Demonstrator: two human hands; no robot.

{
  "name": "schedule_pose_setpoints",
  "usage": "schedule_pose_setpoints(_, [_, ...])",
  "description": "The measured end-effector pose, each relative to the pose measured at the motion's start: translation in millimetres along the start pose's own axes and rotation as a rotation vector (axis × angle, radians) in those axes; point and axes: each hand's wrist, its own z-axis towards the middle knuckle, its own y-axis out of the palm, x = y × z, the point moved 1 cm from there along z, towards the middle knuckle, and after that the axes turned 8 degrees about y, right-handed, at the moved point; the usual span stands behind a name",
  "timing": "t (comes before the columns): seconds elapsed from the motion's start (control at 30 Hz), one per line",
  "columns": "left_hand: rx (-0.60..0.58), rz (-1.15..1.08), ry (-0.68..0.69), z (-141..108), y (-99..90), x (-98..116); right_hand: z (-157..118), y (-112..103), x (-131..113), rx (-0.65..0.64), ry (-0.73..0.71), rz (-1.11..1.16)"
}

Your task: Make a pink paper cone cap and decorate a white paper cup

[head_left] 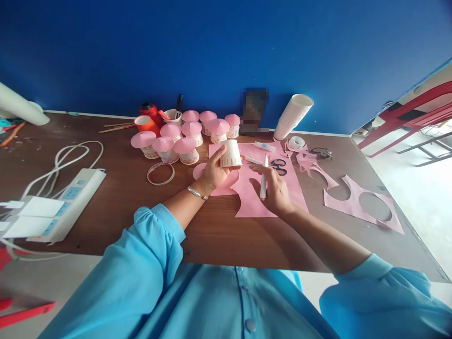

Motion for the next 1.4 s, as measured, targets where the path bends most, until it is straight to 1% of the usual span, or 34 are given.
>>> schedule_pose_setpoints(0.07, [-0.057,0.008,0.025,2.2,0.2,0.1,11.8,-1.0,1.8,0.059,0.004,0.050])
schedule_pose_setpoints(0.1, [-0.080,0.011,0.040,3.2,0.3,0.4,18.1,0.3,2.7,0.062,-0.005,0.077])
schedule_pose_setpoints(0.23, [-0.095,0.035,0.018,4.5,0.8,1.4,40.1,13.3,9.7,0.031,-0.072,0.179])
schedule_pose_setpoints(0.33, [-0.112,0.079,0.006,2.8,1.0,0.0,48.6,23.1,18.6,-0.006,-0.104,0.249])
schedule_pose_setpoints(0.43, [-0.142,0.143,-0.003,0.8,0.0,-2.9,50.3,26.9,27.3,-0.077,-0.099,0.312])
schedule_pose_setpoints(0.5, [-0.148,0.178,-0.027,0.0,-1.2,-4.6,49.5,25.7,31.8,-0.098,-0.047,0.367])
schedule_pose_setpoints(0.6, [-0.163,0.176,-0.072,-0.5,-2.5,-6.1,47.7,21.4,36.2,-0.083,0.025,0.423])
schedule_pose_setpoints(0.77, [-0.188,0.089,-0.162,-1.6,-3.9,-7.1,45.8,18.8,39.8,-0.058,0.060,0.395])
schedule_pose_setpoints(0.9, [-0.157,0.106,-0.195,-2.1,-4.3,-5.0,45.1,22.0,40.2,-0.077,0.042,0.409])
schedule_pose_setpoints(1.03, [-0.129,0.137,-0.173,-2.0,-2.6,-1.4,45.6,23.5,39.5,-0.094,0.041,0.404])
schedule_pose_setpoints(1.17, [-0.088,0.101,-0.159,-3.2,-0.4,3.3,47.6,23.7,38.9,-0.098,0.055,0.405])
schedule_pose_setpoints(1.27, [-0.051,0.083,-0.176,-4.4,-1.5,4.3,49.2,24.6,37.8,-0.116,0.061,0.394])
schedule_pose_setpoints(1.4, [-0.068,0.102,-0.201,-3.5,-4.4,0.7,49.3,25.3,37.0,-0.109,0.064,0.407])
